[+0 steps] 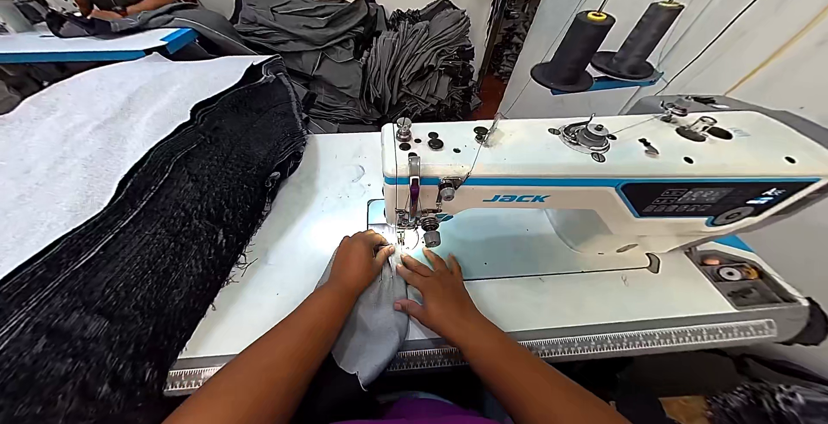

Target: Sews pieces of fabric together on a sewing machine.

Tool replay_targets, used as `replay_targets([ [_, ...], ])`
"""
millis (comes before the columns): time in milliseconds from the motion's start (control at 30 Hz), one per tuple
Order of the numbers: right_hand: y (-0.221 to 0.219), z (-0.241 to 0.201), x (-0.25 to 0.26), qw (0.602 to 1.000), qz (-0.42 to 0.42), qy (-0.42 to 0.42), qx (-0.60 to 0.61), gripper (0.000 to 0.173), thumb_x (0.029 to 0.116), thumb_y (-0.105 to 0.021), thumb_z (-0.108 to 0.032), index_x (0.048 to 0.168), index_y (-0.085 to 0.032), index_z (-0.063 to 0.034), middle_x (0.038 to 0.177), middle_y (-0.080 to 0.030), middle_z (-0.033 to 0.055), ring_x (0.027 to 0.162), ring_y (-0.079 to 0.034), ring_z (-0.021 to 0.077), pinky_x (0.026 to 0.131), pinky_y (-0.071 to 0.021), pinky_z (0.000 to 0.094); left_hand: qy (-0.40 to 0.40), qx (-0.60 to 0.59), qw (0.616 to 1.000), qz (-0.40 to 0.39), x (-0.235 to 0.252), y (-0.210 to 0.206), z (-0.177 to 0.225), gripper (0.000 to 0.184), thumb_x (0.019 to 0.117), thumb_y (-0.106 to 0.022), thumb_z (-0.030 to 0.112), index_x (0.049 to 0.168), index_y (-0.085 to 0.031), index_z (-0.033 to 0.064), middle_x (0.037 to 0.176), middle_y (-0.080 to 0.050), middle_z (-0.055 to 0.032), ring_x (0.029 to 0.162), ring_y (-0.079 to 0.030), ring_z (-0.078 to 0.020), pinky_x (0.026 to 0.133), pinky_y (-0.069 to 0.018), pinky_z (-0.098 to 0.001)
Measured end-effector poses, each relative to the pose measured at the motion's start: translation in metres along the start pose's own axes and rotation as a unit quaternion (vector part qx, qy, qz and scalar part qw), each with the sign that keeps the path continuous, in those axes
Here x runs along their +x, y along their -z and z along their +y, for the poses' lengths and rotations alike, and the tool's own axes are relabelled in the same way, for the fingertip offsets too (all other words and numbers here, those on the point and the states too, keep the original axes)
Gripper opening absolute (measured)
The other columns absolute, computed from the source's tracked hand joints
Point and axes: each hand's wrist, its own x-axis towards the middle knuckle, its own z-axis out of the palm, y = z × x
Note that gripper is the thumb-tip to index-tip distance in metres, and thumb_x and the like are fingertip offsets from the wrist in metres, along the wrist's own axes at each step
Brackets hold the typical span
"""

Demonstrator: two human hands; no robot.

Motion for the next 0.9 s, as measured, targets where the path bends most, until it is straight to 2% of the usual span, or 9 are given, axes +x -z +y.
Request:
replay_targets([
  [33,0.001,0.003,0.007,1.000,-0.012,-0.010,0.003,0.067,0.0995,-0.053,-0.060,0.156,-0.046,-0.0248,0.166,-0.035,-0.0059,0.159,-0.014,0.0305,0.120,-0.0009,0.0707,-0.006,0.005,1.000,-0.002,0.005,0.001,-0.002,0.025,0.1015,-0.066,0.023,0.103,-0.076,0.0002,0.102,-0.073,-0.0155,0.099,-0.068,-0.0324,0.094,-0.0490,-0.0548],
  [67,0.001,0.006,0.011,1.000,-0.006,-0.013,0.006,0.069,0.0981,-0.054,-0.062,0.156,-0.047,-0.0246,0.165,-0.037,-0.0060,0.158,-0.014,0.0303,0.119,0.0012,0.0714,-0.016,0.006,1.000,0.000,0.010,0.000,-0.005,0.024,0.1016,-0.066,0.022,0.103,-0.076,-0.0001,0.104,-0.073,-0.0159,0.101,-0.069,-0.0327,0.094,-0.0491,-0.0550],
  [133,0.001,0.008,0.016,1.000,0.013,-0.011,0.003,0.071,0.0958,-0.056,-0.064,0.153,-0.051,-0.0228,0.162,-0.043,-0.0043,0.157,-0.020,0.0302,0.119,-0.0003,0.0716,-0.041,0.007,0.999,0.005,0.018,-0.001,-0.009,0.023,0.1014,-0.065,0.021,0.102,-0.076,0.0008,0.103,-0.073,-0.0149,0.100,-0.069,-0.0320,0.093,-0.0497,-0.0539],
  [267,0.002,0.006,0.018,1.000,0.007,-0.018,-0.004,0.076,0.0933,-0.055,-0.069,0.152,-0.052,-0.0207,0.164,-0.038,-0.0043,0.158,-0.017,0.0293,0.121,0.0000,0.0688,-0.060,0.015,0.998,-0.011,0.023,0.002,-0.006,0.023,0.1011,-0.065,0.019,0.104,-0.076,-0.0010,0.102,-0.073,-0.0157,0.100,-0.068,-0.0323,0.094,-0.0490,-0.0524],
  [367,0.001,0.005,0.016,1.000,0.016,-0.014,0.002,0.077,0.0917,-0.056,-0.070,0.149,-0.055,-0.0194,0.161,-0.043,-0.0037,0.157,-0.021,0.0299,0.121,-0.0017,0.0690,-0.069,0.020,0.997,-0.014,0.022,0.002,-0.006,0.024,0.1016,-0.064,0.020,0.104,-0.076,-0.0007,0.099,-0.073,-0.0147,0.097,-0.068,-0.0311,0.092,-0.0488,-0.0512],
  [467,0.001,0.005,0.016,1.000,0.021,-0.010,-0.001,0.078,0.0910,-0.057,-0.071,0.149,-0.056,-0.0191,0.159,-0.046,-0.0040,0.156,-0.023,0.0314,0.120,-0.0032,0.0698,-0.060,0.025,0.997,-0.040,0.022,0.005,-0.005,0.027,0.1032,-0.062,0.023,0.107,-0.076,0.0001,0.104,-0.073,-0.0141,0.102,-0.067,-0.0299,0.096,-0.0475,-0.0496],
  [667,0.001,0.005,0.017,1.000,0.018,-0.018,0.001,0.076,0.0930,-0.055,-0.070,0.151,-0.053,-0.0201,0.161,-0.044,-0.0042,0.156,-0.023,0.0308,0.120,-0.0024,0.0697,-0.054,0.025,0.998,-0.033,0.025,0.005,-0.005,0.027,0.1026,-0.062,0.023,0.105,-0.076,-0.0010,0.102,-0.073,-0.0156,0.100,-0.067,-0.0310,0.094,-0.0470,-0.0502],
  [800,-0.003,0.006,0.017,0.999,0.043,-0.004,0.008,0.072,0.0942,-0.054,-0.068,0.148,-0.057,-0.0193,0.158,-0.048,-0.0036,0.155,-0.027,0.0311,0.120,-0.0052,0.0703,-0.063,0.030,0.997,-0.036,0.029,0.007,-0.006,0.028,0.1021,-0.064,0.023,0.101,-0.076,-0.0026,0.100,-0.072,-0.0165,0.099,-0.067,-0.0322,0.093,-0.0473,-0.0512],
  [900,-0.005,0.005,0.017,0.999,0.047,0.005,0.016,0.067,0.0967,-0.054,-0.064,0.147,-0.058,-0.0199,0.157,-0.050,-0.0038,0.155,-0.028,0.0308,0.120,-0.0062,0.0704,-0.061,0.046,0.997,-0.034,0.039,0.012,-0.006,0.024,0.1004,-0.063,0.015,0.098,-0.073,-0.0073,0.102,-0.071,-0.0213,0.101,-0.067,-0.0375,0.093,-0.0475,-0.0556],
])
